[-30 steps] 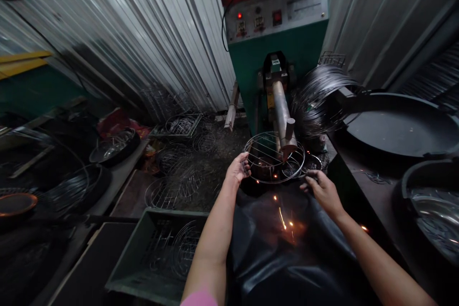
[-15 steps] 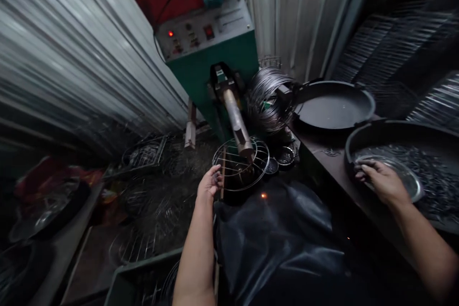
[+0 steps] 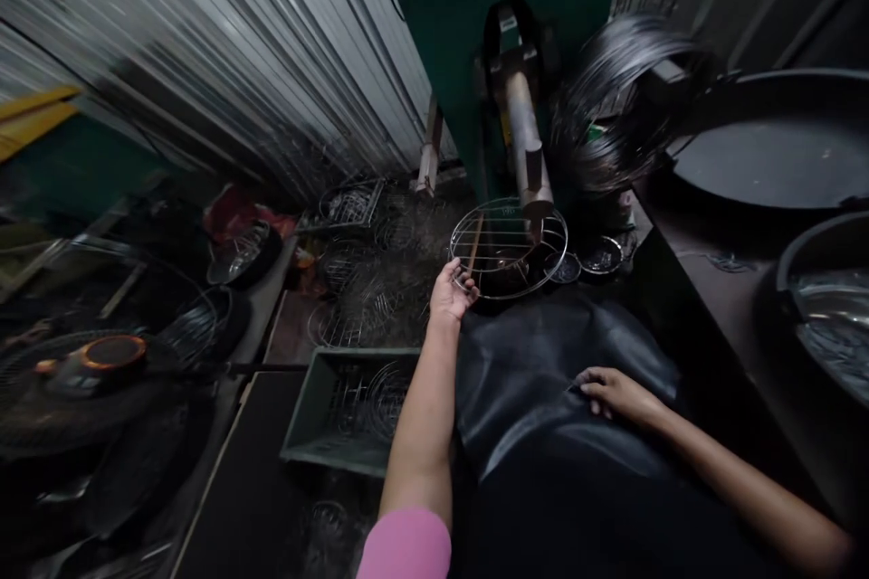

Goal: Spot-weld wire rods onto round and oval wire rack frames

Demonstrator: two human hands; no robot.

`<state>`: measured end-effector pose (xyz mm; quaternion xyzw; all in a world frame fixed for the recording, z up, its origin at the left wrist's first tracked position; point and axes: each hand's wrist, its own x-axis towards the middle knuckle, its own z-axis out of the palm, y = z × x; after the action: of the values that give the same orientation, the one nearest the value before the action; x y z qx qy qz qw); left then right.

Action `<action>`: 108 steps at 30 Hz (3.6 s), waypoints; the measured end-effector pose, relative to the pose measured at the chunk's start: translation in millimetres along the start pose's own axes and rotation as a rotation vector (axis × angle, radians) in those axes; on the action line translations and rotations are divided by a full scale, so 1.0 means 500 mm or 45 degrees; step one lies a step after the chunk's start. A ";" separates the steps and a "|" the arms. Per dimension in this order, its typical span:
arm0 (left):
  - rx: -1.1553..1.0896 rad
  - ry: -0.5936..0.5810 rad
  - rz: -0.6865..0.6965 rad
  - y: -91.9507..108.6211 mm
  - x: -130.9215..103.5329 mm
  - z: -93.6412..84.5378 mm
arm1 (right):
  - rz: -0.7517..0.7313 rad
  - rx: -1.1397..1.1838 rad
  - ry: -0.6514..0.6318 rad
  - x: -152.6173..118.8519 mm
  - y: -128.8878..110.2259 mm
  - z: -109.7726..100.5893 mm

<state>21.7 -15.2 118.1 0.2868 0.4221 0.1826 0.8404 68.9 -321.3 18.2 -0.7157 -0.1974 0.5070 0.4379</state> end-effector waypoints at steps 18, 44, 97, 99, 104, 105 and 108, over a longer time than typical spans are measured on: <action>0.237 0.175 0.035 -0.002 0.025 0.025 | -0.276 -1.589 0.268 -0.042 0.026 -0.021; 0.009 0.100 0.439 -0.020 -0.002 0.059 | -0.600 0.064 0.521 0.132 -0.310 -0.053; 0.583 -0.060 0.164 0.097 0.106 0.034 | 0.005 -1.436 -0.053 0.069 -0.060 0.030; 0.604 -0.094 0.192 0.087 0.108 0.041 | 0.014 -1.450 -0.042 0.075 -0.047 0.040; 0.448 -0.035 0.205 0.049 0.083 0.034 | 0.016 -1.461 -0.021 0.072 -0.049 0.027; 0.413 -0.022 0.195 0.046 0.079 0.033 | 0.011 -1.458 -0.010 0.073 -0.050 0.028; 0.365 0.012 0.136 0.047 0.072 0.035 | 0.005 -1.430 0.033 0.085 -0.051 0.046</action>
<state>55.3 16.8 119.6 0.4251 0.4321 0.1662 0.7778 69.6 -266.9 13.6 -0.8455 -0.4304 0.3159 -0.0091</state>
